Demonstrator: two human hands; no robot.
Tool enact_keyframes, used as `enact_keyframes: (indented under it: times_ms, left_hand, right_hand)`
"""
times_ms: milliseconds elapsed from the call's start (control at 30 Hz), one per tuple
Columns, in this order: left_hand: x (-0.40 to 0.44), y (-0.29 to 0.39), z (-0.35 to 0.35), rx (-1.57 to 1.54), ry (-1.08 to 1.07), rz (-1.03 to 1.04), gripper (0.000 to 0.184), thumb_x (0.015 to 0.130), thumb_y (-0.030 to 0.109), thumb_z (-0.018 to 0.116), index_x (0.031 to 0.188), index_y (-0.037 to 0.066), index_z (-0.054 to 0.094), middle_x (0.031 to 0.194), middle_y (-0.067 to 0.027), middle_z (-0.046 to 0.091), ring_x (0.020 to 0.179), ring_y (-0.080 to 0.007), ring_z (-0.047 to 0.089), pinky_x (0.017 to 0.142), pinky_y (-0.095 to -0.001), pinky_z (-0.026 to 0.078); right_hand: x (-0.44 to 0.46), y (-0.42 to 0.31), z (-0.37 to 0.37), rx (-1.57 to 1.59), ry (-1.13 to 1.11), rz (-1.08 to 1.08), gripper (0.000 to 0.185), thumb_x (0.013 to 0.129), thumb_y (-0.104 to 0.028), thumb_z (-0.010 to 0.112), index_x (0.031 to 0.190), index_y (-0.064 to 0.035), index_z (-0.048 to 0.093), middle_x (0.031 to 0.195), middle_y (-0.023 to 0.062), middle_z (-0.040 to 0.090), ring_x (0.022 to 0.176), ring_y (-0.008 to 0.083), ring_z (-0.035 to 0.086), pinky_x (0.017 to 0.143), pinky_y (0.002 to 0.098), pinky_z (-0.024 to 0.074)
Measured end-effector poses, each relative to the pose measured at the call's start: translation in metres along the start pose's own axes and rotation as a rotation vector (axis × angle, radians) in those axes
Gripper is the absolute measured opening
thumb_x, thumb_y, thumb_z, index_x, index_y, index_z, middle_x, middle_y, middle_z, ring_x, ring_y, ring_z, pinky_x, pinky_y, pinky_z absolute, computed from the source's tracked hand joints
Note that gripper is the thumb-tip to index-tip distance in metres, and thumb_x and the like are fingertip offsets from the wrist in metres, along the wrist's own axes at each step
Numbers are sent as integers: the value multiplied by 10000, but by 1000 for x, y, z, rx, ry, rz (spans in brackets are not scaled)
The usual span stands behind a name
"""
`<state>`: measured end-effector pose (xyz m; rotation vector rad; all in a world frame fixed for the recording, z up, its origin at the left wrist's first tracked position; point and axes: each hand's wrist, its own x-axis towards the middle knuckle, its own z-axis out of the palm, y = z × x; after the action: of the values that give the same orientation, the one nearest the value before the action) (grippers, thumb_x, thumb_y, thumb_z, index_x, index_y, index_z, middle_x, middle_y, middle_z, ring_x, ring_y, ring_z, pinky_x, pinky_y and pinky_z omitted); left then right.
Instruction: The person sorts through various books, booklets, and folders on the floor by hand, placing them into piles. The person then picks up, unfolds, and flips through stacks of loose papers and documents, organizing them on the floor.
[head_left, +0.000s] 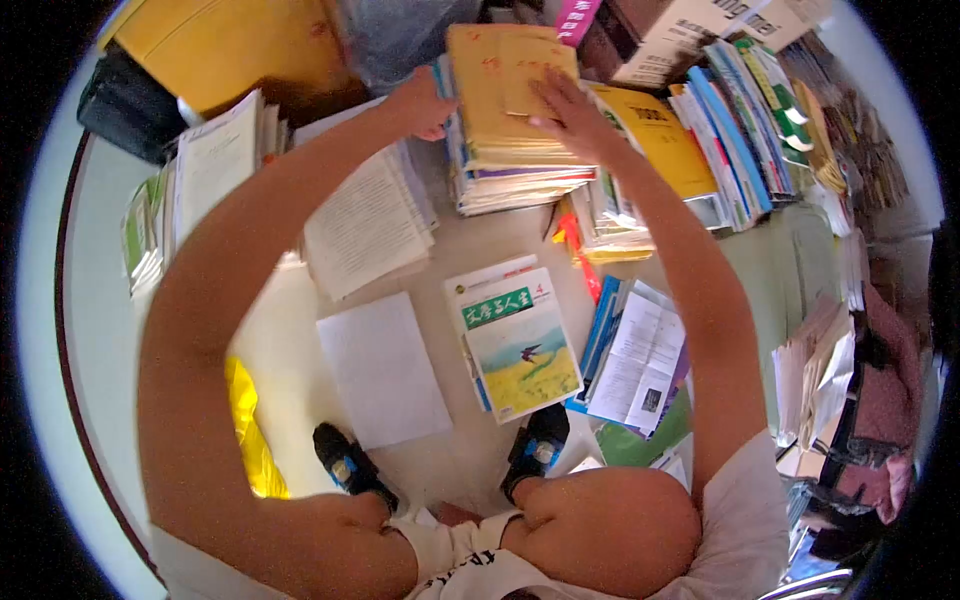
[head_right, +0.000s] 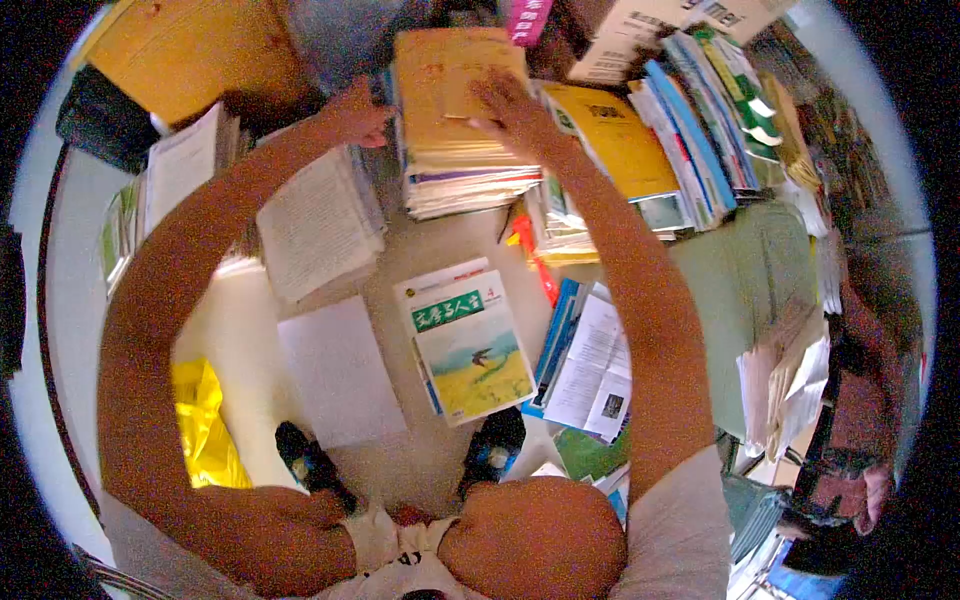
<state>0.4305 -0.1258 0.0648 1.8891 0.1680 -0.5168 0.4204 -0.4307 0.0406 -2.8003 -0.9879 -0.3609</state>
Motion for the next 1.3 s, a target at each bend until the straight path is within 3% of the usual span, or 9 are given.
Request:
enact_keyframes:
  times_ms: [100, 200, 233, 367, 400, 533, 633, 1033, 1300]
  left_hand:
    - [-92, -61, -62, 381, 10, 307, 295, 921, 207, 616, 1135, 4, 609, 774, -100, 681, 706, -177, 693, 636, -310, 552]
    - [-196, -122, -83, 201, 3, 182, 205, 925, 120, 575, 1107, 32, 610, 741, -65, 644, 658, -137, 654, 647, -275, 545]
    - [-224, -148, -84, 93, 19, 158, 205, 918, 97, 572, 1111, 36, 606, 749, -55, 634, 649, -136, 643, 655, -270, 545]
    - [-284, -209, -61, 206, 331, 300, 248, 875, 65, 630, 1121, 66, 598, 1001, -112, 602, 930, -220, 646, 780, -352, 562]
    - [-281, -222, -65, 608, 393, 497, 366, 847, 120, 694, 1198, 109, 589, 1229, -170, 542, 1189, -327, 533, 979, -446, 484]
    - [-265, -226, -49, 812, 406, 522, 573, 837, 246, 734, 1362, 193, 511, 1521, -173, 291, 1381, -440, 305, 1105, -486, 377]
    - [-251, -249, -47, 777, 295, 393, 546, 844, 244, 727, 1347, 186, 522, 1511, -172, 299, 1371, -435, 324, 1092, -492, 398]
    - [-246, -266, -39, 685, 399, 458, 492, 841, 171, 703, 1309, 175, 553, 1500, -169, 326, 1337, -442, 357, 1093, -503, 397]
    - [-241, -262, -43, 665, 404, 491, 398, 851, 168, 687, 1238, 153, 594, 1438, -147, 373, 1282, -419, 407, 1030, -482, 461]
  right_hand:
    - [4, -56, -41, -185, -86, 163, 667, 907, -345, 645, 1480, -131, 382, 1567, 157, 262, 1437, 329, 287, 1160, 460, 288]
    - [8, -105, -43, 19, 188, -208, 457, 917, -300, 644, 1321, -119, 531, 1445, 134, 446, 1351, 332, 405, 1127, 466, 328]
    - [12, -153, -61, 103, -83, -80, 407, 908, -259, 648, 1275, -112, 553, 1385, 123, 501, 1291, 320, 466, 1089, 448, 378]
    - [5, -235, 30, 341, 81, -208, 349, 872, -192, 660, 1161, -18, 572, 1075, 157, 563, 1027, 323, 583, 893, 422, 486]
    - [4, -248, 53, 427, -35, -46, 403, 843, -237, 688, 1152, -4, 577, 1082, 190, 569, 1049, 356, 566, 920, 446, 475]
    - [11, -259, 107, 461, -115, 172, 513, 775, -297, 754, 1138, 17, 574, 1076, 241, 578, 1052, 410, 548, 929, 490, 455]
    - [20, -262, 127, 508, -84, 312, 493, 743, -265, 804, 1060, 35, 575, 968, 181, 582, 932, 296, 591, 823, 396, 497]
    - [48, -268, 146, 741, 16, 596, 458, 739, -330, 790, 1023, -11, 624, 882, 165, 675, 812, 333, 654, 759, 416, 520]
    - [48, -269, 142, 640, -26, 470, 260, 805, -234, 769, 900, -6, 686, 821, 113, 708, 758, 229, 674, 716, 355, 527]
